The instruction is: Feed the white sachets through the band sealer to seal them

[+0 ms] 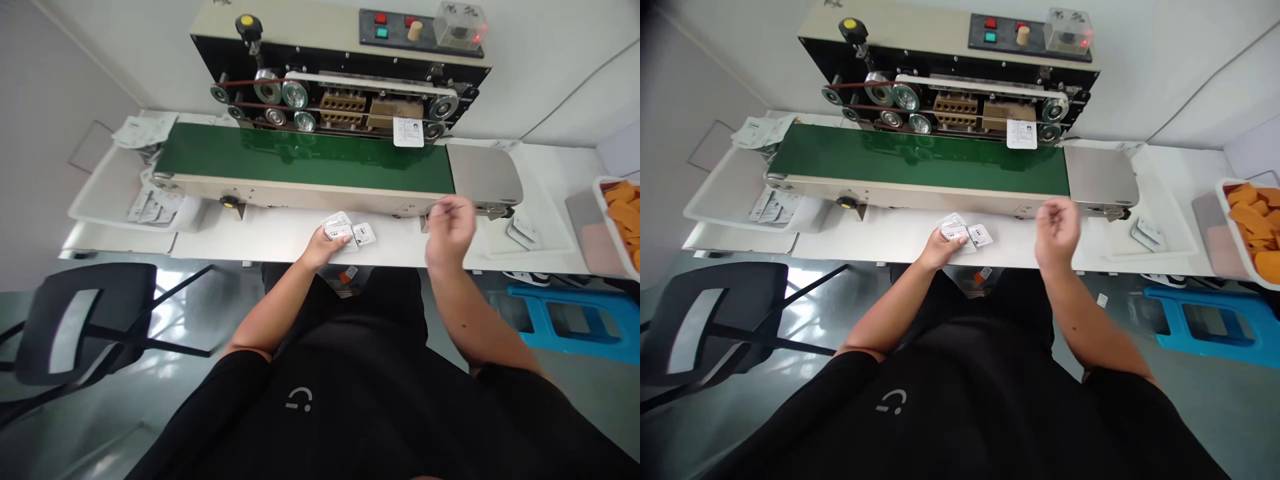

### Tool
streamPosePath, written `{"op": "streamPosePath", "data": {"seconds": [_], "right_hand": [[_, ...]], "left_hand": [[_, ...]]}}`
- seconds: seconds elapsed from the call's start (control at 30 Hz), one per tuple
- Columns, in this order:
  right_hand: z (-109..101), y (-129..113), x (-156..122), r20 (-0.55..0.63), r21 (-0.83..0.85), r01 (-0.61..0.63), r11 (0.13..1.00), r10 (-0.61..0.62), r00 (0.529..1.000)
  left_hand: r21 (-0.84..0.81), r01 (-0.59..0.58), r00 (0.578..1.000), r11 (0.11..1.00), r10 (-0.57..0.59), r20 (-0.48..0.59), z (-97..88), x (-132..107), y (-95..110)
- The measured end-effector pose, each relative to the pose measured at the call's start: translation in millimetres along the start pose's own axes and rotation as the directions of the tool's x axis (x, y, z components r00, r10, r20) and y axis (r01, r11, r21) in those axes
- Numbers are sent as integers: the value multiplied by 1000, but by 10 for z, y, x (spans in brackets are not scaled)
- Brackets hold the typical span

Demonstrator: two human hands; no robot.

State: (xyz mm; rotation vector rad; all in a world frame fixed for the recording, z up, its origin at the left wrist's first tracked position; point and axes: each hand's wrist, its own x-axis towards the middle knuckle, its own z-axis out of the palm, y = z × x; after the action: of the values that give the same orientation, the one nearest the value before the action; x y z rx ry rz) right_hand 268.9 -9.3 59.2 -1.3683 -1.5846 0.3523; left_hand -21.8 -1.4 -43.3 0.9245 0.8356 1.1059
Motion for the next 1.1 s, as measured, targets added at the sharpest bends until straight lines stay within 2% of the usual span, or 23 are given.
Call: {"op": "streamPosePath", "data": {"seconds": [0.07, 0.17, 0.27, 0.33, 0.43, 0.53, 0.6, 0.7, 0.8, 0.9, 1.0, 1.1], "right_hand": [[213, -138, -376, 123, 47, -112, 993, 105, 987], [515, -237, -665, 319, 38, -239, 970, 215, 923], [669, -225, -724, 366, 64, -338, 939, 293, 884], [692, -197, -706, 335, 133, -413, 901, 351, 874], [647, -169, -622, 214, 348, -495, 796, 446, 869], [495, -152, -443, 133, 611, -517, 600, 566, 814], [311, -144, -254, 135, 709, -514, 482, 623, 771], [-64, -152, 133, 194, 739, -530, 416, 622, 759], [-432, -164, 605, 285, 696, -576, 428, 572, 769], [-658, -128, 1063, 228, 578, -603, 550, 601, 766], [-731, -29, 1405, 81, 397, -633, 665, 662, 746], [-714, 103, 1607, 48, 260, -663, 702, 677, 735]], "left_hand": [[-2, -2, 1000, 1000, 2, 12, 5, 12, 3], [17, -21, 999, 1000, 20, 47, 11, 16, 14], [34, -32, 998, 999, 30, 61, 16, 6, 22], [41, -37, 998, 999, 34, 55, 16, -2, 26], [37, -32, 998, 999, 30, 47, 7, -8, 29], [30, -13, 998, 999, 11, 58, -7, -8, 29], [34, -14, 998, 999, 12, 56, -15, -7, 26], [41, -24, 999, 999, 22, 48, -19, -5, 26], [41, -23, 999, 999, 21, 44, -14, -2, 28], [40, -23, 999, 999, 22, 30, -10, 1, 26], [45, -21, 1000, 999, 20, 21, -11, 1, 16], [48, -22, 1000, 999, 21, 20, -16, -3, 8]]}}
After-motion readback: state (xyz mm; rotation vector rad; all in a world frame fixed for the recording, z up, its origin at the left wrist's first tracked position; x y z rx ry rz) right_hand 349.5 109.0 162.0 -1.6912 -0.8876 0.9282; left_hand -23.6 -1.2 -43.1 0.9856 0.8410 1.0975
